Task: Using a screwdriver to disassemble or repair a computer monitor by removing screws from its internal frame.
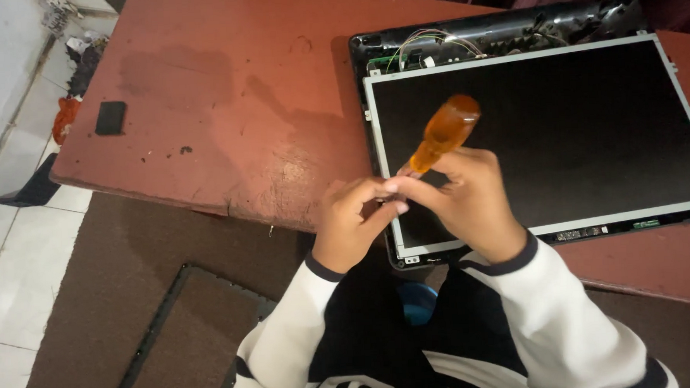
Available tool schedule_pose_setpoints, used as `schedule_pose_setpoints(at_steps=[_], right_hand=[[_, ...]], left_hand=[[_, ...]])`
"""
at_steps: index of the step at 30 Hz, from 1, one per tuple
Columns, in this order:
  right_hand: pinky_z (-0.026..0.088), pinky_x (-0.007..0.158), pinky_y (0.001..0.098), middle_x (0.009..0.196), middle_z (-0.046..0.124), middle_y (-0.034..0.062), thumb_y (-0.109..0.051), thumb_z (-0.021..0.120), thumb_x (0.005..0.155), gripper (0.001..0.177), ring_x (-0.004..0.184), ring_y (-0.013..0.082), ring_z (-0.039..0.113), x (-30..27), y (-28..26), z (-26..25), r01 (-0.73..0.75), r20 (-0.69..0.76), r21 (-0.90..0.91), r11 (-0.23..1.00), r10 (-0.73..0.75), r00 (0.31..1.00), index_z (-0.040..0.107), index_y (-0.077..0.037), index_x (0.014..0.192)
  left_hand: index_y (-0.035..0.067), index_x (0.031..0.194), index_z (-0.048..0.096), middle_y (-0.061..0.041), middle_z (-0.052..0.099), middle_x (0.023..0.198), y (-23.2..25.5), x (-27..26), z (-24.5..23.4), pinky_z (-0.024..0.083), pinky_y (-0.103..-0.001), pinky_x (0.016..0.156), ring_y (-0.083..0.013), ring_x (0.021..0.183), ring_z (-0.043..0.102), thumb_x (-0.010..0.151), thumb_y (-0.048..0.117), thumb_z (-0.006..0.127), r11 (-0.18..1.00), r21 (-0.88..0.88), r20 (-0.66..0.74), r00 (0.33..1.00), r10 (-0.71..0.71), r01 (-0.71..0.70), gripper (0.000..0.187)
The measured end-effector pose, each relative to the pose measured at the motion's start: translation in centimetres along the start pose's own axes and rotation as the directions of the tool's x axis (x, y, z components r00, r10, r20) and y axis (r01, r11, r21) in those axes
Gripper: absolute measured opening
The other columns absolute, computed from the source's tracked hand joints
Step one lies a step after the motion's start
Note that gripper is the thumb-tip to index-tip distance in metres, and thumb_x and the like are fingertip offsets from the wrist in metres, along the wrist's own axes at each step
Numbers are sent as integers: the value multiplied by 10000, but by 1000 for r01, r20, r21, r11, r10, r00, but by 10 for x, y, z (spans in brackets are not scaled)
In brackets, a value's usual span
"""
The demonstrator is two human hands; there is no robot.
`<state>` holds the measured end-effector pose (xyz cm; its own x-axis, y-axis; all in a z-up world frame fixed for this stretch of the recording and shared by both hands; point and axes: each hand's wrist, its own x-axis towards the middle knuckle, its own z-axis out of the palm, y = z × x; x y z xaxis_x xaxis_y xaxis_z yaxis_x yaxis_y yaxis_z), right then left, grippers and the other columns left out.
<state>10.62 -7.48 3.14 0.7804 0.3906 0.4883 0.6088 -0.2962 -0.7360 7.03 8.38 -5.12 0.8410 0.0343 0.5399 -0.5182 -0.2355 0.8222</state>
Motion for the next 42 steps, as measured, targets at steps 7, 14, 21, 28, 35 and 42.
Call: schedule_pose_setpoints(at_steps=[7, 14, 21, 28, 35, 42], right_hand=[[559, 731, 398, 818, 732, 143, -6, 691, 874, 78, 804, 307, 732, 9, -28, -6, 50, 111, 95, 994, -60, 992, 713, 26, 942], [555, 717, 396, 788, 734, 134, -48, 828, 744, 159, 755, 304, 728, 0, -2, 3, 35, 29, 71, 997, -37, 999, 737, -25, 872], [548, 843, 385, 1079, 745, 92, -39, 641, 914, 154, 985, 275, 723, -7, -14, 1, 6, 48, 152, 988, -13, 999, 714, -21, 1049], [560, 616, 345, 730, 731, 70, -117, 790, 823, 67, 670, 286, 717, -7, -16, 13, 61, -117, -63, 996, -68, 991, 752, -63, 838], [493, 510, 323, 605, 634, 51, -83, 781, 819, 147, 523, 264, 618, -7, -22, -6, 105, -11, -10, 994, -105, 994, 681, -66, 712], [556, 619, 406, 715, 703, 133, -97, 842, 749, 154, 683, 335, 699, -9, -11, 11, 170, -63, -177, 969, -184, 981, 712, -21, 778]], left_hand=[[47, 861, 699, -95, 685, 764, 9, 4, -2, 554, -340, 701, -274, 724, 676, 909, 89, 677, 999, 21, 12, 999, 47, -48, 67], [55, 886, 725, -76, 714, 763, -25, -21, 8, 557, -343, 701, -235, 736, 705, 811, 98, 793, 998, 23, -80, 996, -50, 52, 110], [39, 971, 736, -105, 723, 847, 6, -3, 7, 555, -367, 760, -240, 821, 693, 931, 54, 648, 999, -48, -19, 1000, 0, -1, 98], [63, 862, 719, -89, 689, 782, -3, -5, 9, 546, -384, 745, -284, 763, 671, 826, 121, 771, 998, 62, -43, 999, 31, -29, 85], [69, 905, 746, -75, 709, 889, 4, -3, 4, 495, -392, 911, -283, 882, 638, 906, 140, 690, 993, 47, -15, 993, 113, -113, 89], [85, 843, 711, -1, 670, 760, -20, -12, 7, 444, -412, 996, -205, 814, 634, 850, 143, 759, 986, 149, -121, 988, 96, -78, 76]])
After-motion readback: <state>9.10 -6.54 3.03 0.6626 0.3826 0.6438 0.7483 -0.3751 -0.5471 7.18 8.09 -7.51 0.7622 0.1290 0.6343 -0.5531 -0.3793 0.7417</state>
